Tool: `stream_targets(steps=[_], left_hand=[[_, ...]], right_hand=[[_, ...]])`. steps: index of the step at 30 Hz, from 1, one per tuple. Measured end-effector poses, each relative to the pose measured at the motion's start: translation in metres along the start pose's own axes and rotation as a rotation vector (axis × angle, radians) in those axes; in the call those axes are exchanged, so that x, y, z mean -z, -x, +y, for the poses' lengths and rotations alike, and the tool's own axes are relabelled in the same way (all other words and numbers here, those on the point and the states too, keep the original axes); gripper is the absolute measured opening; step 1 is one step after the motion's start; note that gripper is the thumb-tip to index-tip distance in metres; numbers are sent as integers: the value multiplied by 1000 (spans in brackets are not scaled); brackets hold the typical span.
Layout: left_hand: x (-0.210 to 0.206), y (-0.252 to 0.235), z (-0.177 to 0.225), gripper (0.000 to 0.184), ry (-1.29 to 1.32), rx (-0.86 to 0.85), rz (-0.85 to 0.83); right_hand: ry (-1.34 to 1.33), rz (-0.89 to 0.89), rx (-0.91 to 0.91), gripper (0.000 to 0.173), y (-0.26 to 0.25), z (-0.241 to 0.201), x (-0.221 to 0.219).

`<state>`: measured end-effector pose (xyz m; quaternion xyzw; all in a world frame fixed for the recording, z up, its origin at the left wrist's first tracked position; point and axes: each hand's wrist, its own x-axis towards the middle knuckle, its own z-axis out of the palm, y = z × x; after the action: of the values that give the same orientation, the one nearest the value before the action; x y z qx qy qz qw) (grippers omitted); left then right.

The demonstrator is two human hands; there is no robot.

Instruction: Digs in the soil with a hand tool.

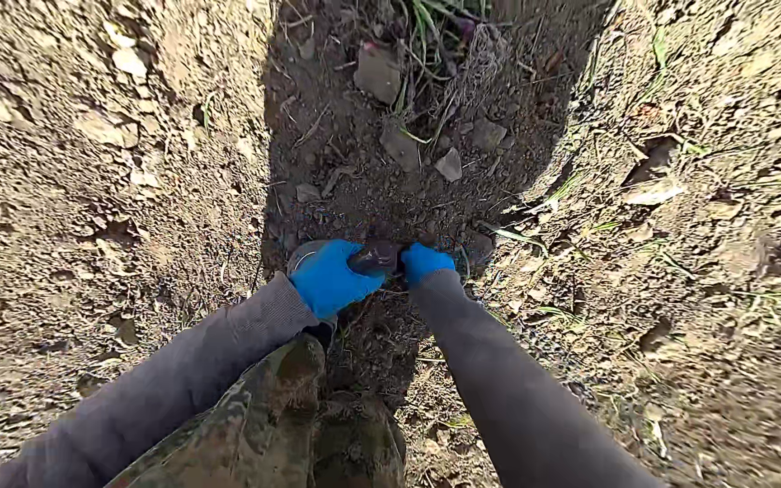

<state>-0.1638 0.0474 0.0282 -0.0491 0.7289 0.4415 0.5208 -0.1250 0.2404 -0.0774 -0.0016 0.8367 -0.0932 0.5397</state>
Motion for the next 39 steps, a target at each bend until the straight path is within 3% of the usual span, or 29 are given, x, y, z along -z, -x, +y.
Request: stream_targets(steps=[1,3,5,6,7,9,11,12,14,19,23,26,28,30,31,35,37,39], left_hand=[[15,19,4,5,38,-74,43],[43,60,6,6,78,-272,117],[71,76,-18,18,95,-631,87],[85,67,-40,30,91,-842,29],[91,63,-44,35,48,-859,9],[75,60,-10,19,-2,-588,125],[50,42,22,10,-104,-186,167],[41,21,16,13,-129,-43,127],[33,-8,-15,14,-118,62,80],[29,5,-57,12,285,30,237],[51,58,-40,13,420,-143,279],[78,99,-27,9,361,-339,286],[81,105,-27,11,392,-418,247],[70,83,-35,13,416,-361,271],[59,67,-43,12,390,-274,296],[28,19,-89,4,342,-21,299],[39,35,-87,6,432,-53,295],[54,66,-76,9,481,-186,356]], right_hand=[[-5,96,27,29,-2,-1,-11],[-60,454,137,32,15,0,-42],[-37,672,184,31,29,5,-68],[-22,573,124,32,32,6,-70],[-24,402,42,37,30,8,-67],[-50,178,-74,42,21,9,-56],[-60,128,-76,37,17,6,-47],[-82,141,-64,34,20,3,-45],[-139,187,-42,33,30,-3,-39],[-64,340,101,30,30,-33,-10],[99,-6,94,31,-20,-82,11],[135,-1,89,37,-32,-98,3],[95,239,195,42,-4,-80,-21],[21,472,296,45,29,-56,-47],[-10,464,267,43,44,-44,-59],[-175,58,-153,53,45,2,-85],[-150,54,-137,52,41,14,-93],[-109,168,-69,46,44,15,-99]])
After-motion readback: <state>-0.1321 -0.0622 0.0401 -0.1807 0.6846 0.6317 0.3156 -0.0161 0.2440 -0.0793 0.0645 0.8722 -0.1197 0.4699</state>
